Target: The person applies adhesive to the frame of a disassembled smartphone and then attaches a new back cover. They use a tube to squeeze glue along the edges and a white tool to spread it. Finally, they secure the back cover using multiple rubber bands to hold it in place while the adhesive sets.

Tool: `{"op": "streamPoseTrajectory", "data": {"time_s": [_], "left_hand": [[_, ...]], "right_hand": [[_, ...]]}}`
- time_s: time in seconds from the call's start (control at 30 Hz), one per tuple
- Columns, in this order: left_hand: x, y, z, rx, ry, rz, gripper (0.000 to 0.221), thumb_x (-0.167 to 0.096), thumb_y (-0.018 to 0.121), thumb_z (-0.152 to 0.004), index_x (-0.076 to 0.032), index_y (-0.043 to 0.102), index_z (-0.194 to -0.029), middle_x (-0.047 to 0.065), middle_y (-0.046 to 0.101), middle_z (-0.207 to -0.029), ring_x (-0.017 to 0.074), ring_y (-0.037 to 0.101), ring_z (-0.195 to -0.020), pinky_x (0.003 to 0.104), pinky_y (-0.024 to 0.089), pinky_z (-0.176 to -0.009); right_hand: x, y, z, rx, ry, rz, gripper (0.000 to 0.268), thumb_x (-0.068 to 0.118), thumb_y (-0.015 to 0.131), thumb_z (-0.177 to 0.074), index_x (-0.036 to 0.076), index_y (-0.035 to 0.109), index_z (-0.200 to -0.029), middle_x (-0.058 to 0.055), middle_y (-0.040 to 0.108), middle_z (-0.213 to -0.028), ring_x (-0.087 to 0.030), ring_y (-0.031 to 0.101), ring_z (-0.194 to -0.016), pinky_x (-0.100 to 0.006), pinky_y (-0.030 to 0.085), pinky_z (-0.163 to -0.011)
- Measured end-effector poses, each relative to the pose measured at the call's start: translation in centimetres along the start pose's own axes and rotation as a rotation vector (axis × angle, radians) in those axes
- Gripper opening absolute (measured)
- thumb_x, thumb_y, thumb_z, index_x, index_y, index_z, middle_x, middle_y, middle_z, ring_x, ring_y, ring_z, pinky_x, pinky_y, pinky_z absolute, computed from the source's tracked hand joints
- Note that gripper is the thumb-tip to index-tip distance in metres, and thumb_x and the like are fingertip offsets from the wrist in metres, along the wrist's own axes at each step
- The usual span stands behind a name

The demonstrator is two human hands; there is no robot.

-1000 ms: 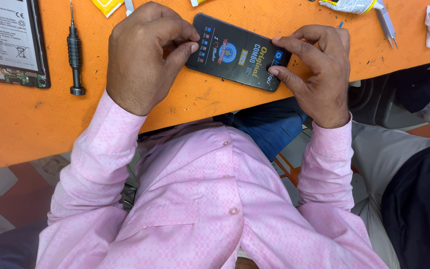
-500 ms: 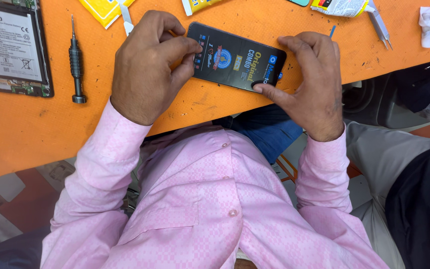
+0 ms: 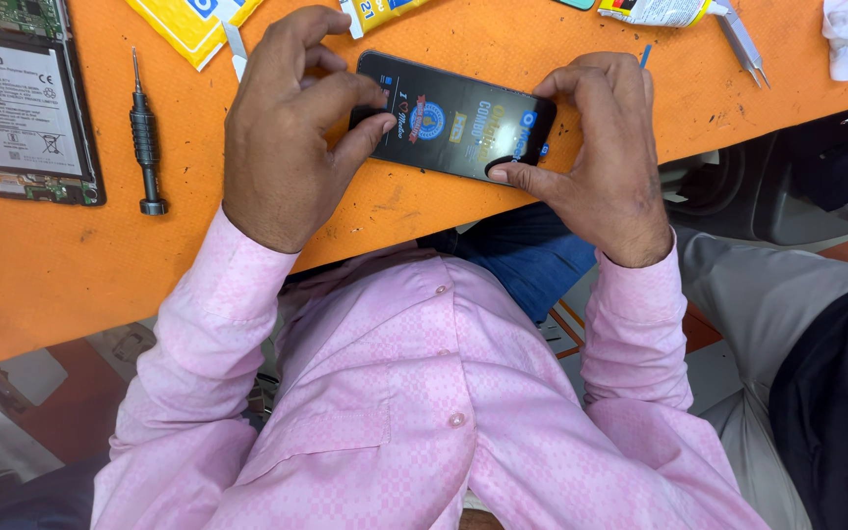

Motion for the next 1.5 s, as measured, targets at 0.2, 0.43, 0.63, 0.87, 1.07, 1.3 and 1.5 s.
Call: {"op": "streamPoseTrajectory", "data": {"time_s": [0.2,0.43,0.63,0.87,1.07,1.3,1.5], "left_hand": [[1.0,0.3,-0.2,0.104,-0.237,0.465,0.066,-0.002,0.083,-0.090,-0.010,0.043,-0.141,0.007,0.068,-0.109,0.0210,0.075,-0.104,0.030,0.063,-0.093],[-0.9,-1.2,0.9,0.078,-0.047,0.206,0.042,-0.001,0.088,-0.089,-0.005,0.066,-0.125,0.012,0.070,-0.116,0.0249,0.072,-0.104,0.034,0.059,-0.091],[-1.8,-1.4,1.5,0.133,-0.053,0.169,0.027,-0.001,0.083,-0.087,-0.007,0.072,-0.110,0.008,0.070,-0.102,0.0249,0.071,-0.095,0.034,0.057,-0.081],[-4.7,-1.8,1.4,0.231,0.077,0.000,0.026,-0.006,0.077,-0.086,-0.009,0.073,-0.112,0.008,0.063,-0.095,0.0261,0.067,-0.086,0.038,0.054,-0.072],[-7.6,-0.8,1.3,0.230,0.245,-0.140,0.027,-0.023,0.078,-0.089,-0.007,0.070,-0.110,0.007,0.065,-0.098,0.0256,0.065,-0.085,0.039,0.053,-0.068],[-8.0,1.0,0.9,0.352,0.185,-0.082,0.020,-0.025,0.079,-0.087,-0.012,0.073,-0.101,0.005,0.068,-0.080,0.0266,0.068,-0.075,0.041,0.051,-0.059],[-2.5,3.6,2.0,0.370,-0.400,0.467,0.025,-0.027,0.073,-0.098,-0.007,0.076,-0.112,0.003,0.079,-0.089,0.0098,0.074,-0.076,0.025,0.057,-0.067]], "right_hand": [[-0.7,1.5,1.0,0.017,0.121,-0.521,0.059,0.004,0.091,-0.087,0.003,0.039,-0.115,-0.011,0.067,-0.115,-0.015,0.069,-0.111,-0.028,0.056,-0.096],[-1.5,2.4,2.9,-0.069,0.167,-0.753,0.040,-0.005,0.084,-0.093,-0.002,0.059,-0.124,-0.013,0.069,-0.113,-0.015,0.070,-0.105,-0.025,0.056,-0.093],[-0.9,1.5,3.3,-0.119,0.086,-0.675,0.022,0.000,0.085,-0.090,-0.001,0.074,-0.109,-0.011,0.074,-0.108,-0.019,0.072,-0.100,-0.028,0.058,-0.089],[1.3,-0.7,2.6,-0.115,-0.055,-0.665,0.021,0.002,0.086,-0.093,0.002,0.074,-0.110,-0.010,0.074,-0.106,-0.020,0.075,-0.100,-0.028,0.062,-0.089],[4.8,-3.3,1.6,-0.049,-0.136,-0.486,0.021,0.004,0.087,-0.089,0.002,0.076,-0.106,-0.010,0.074,-0.104,-0.020,0.076,-0.094,-0.028,0.062,-0.082],[6.2,-4.8,1.5,-0.086,-0.112,-0.367,0.027,0.014,0.091,-0.086,0.000,0.074,-0.102,-0.010,0.075,-0.099,-0.020,0.075,-0.094,-0.027,0.058,-0.076],[-3.4,-7.1,7.8,-0.818,0.152,-0.586,0.027,0.016,0.075,-0.107,0.002,0.057,-0.122,-0.007,0.067,-0.115,-0.014,0.070,-0.102,-0.027,0.059,-0.092]]}}
Point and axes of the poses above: each hand's wrist, its own z-axis away from the middle knuckle, its own y-axis out of the palm, x = y × z, the point moved 9 cm from there along -z, towards the middle knuckle
